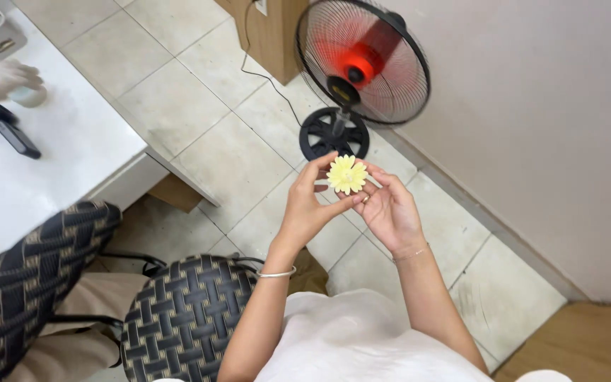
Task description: The recorder picks up various molded candles (flower and animal shapes) from a workspace and places them on a display shelf.
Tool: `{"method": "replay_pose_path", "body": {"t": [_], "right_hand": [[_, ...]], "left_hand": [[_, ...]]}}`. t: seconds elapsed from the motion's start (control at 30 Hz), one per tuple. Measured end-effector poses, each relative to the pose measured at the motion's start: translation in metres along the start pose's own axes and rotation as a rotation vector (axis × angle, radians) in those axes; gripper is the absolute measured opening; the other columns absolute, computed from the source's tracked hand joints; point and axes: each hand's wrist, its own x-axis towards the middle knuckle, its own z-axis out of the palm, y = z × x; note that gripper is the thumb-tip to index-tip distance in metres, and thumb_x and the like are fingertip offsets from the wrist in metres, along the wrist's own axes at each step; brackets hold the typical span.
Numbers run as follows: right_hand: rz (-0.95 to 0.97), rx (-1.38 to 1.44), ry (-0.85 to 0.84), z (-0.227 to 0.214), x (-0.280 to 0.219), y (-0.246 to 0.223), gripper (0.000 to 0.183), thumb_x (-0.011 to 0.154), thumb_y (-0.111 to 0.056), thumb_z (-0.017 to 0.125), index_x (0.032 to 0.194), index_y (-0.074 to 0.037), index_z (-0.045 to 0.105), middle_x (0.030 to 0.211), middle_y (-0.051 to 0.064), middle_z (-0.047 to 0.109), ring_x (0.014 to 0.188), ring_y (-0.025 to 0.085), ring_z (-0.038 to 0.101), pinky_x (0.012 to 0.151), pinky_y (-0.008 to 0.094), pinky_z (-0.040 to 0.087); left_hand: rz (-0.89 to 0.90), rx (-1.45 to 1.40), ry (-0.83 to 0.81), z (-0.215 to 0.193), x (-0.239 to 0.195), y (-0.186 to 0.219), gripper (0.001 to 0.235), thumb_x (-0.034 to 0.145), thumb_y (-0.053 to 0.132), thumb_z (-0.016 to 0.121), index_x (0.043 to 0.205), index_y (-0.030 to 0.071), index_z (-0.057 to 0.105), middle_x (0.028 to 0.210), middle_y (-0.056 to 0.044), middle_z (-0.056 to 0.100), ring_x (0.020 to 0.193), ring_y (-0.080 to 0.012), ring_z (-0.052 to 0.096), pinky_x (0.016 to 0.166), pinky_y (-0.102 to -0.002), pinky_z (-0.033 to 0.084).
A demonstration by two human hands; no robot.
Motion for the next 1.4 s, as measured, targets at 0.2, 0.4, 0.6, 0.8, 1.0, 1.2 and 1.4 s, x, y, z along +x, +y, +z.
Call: {"method": "replay_pose_path", "body": {"t": [0.2, 0.4, 0.6, 0.8, 1.0, 1.2, 1.4], "right_hand": [[0.102, 0.035, -0.182, 0.021, 0.118, -0.007, 0.047, 0.105, -0.02, 0.049, 0.142, 0.009, 0.051, 0.13, 0.023, 0.063, 0.109, 0.027, 0.064, 0.094, 0.037, 0.054], [0.259, -0.002, -0.233, 0.067, 0.216, -0.002, 0.047, 0.104, -0.021, 0.049, 0.14, 0.009, 0.052, 0.128, 0.022, 0.065, 0.107, 0.026, 0.065, 0.09, 0.036, 0.054], [0.347, -0.037, -0.265, 0.089, 0.33, -0.001, 0.041, 0.102, -0.018, 0.05, 0.135, 0.006, 0.054, 0.127, 0.019, 0.066, 0.11, 0.026, 0.067, 0.091, 0.037, 0.055], [0.386, -0.106, -0.322, 0.123, 0.475, -0.023, 0.038, 0.102, -0.016, 0.051, 0.134, 0.005, 0.055, 0.128, 0.016, 0.066, 0.112, 0.027, 0.067, 0.09, 0.037, 0.056], [0.435, -0.141, -0.421, 0.174, 0.585, -0.034, 0.045, 0.101, -0.016, 0.049, 0.138, 0.007, 0.055, 0.128, 0.017, 0.067, 0.11, 0.024, 0.067, 0.089, 0.034, 0.056], [0.459, -0.117, -0.346, 0.215, 0.669, -0.013, 0.043, 0.102, -0.02, 0.048, 0.133, 0.01, 0.051, 0.13, 0.021, 0.063, 0.108, 0.027, 0.066, 0.097, 0.039, 0.056], [0.409, -0.106, -0.318, 0.284, 0.765, 0.016, 0.046, 0.098, -0.021, 0.046, 0.131, 0.009, 0.054, 0.127, 0.021, 0.065, 0.108, 0.026, 0.068, 0.105, 0.046, 0.053]], "left_hand": [[0.041, 0.126, 0.102, -0.064, 0.083, -0.005, 0.074, 0.073, 0.024, 0.092, 0.138, 0.011, 0.061, 0.123, -0.004, 0.069, 0.114, -0.0181, 0.068, 0.091, -0.035, 0.057], [-0.006, 0.14, 0.28, -0.11, 0.14, -0.033, 0.073, 0.072, 0.024, 0.092, 0.136, 0.01, 0.061, 0.127, -0.005, 0.068, 0.114, -0.0196, 0.068, 0.09, -0.036, 0.057], [-0.072, 0.208, 0.385, -0.145, 0.218, -0.058, 0.071, 0.072, 0.026, 0.092, 0.134, 0.01, 0.062, 0.124, -0.004, 0.07, 0.11, -0.0192, 0.069, 0.087, -0.035, 0.057], [-0.086, 0.234, 0.506, -0.179, 0.339, -0.085, 0.072, 0.07, 0.026, 0.092, 0.133, 0.01, 0.061, 0.123, -0.004, 0.071, 0.106, -0.018, 0.071, 0.085, -0.034, 0.058], [-0.109, 0.176, 0.646, -0.216, 0.434, -0.106, 0.069, 0.072, 0.026, 0.092, 0.132, 0.009, 0.061, 0.123, -0.003, 0.073, 0.107, -0.019, 0.071, 0.086, -0.033, 0.058], [-0.217, 0.267, 0.78, -0.264, 0.51, -0.137, 0.071, 0.068, 0.029, 0.093, 0.128, 0.01, 0.06, 0.131, -0.003, 0.063, 0.102, -0.018, 0.07, 0.076, -0.033, 0.059], [-0.207, 0.264, 0.817, -0.348, 0.597, -0.177, 0.074, 0.07, 0.032, 0.093, 0.129, 0.008, 0.055, 0.133, -0.006, 0.056, 0.1, -0.0194, 0.069, 0.076, -0.034, 0.059]]}}
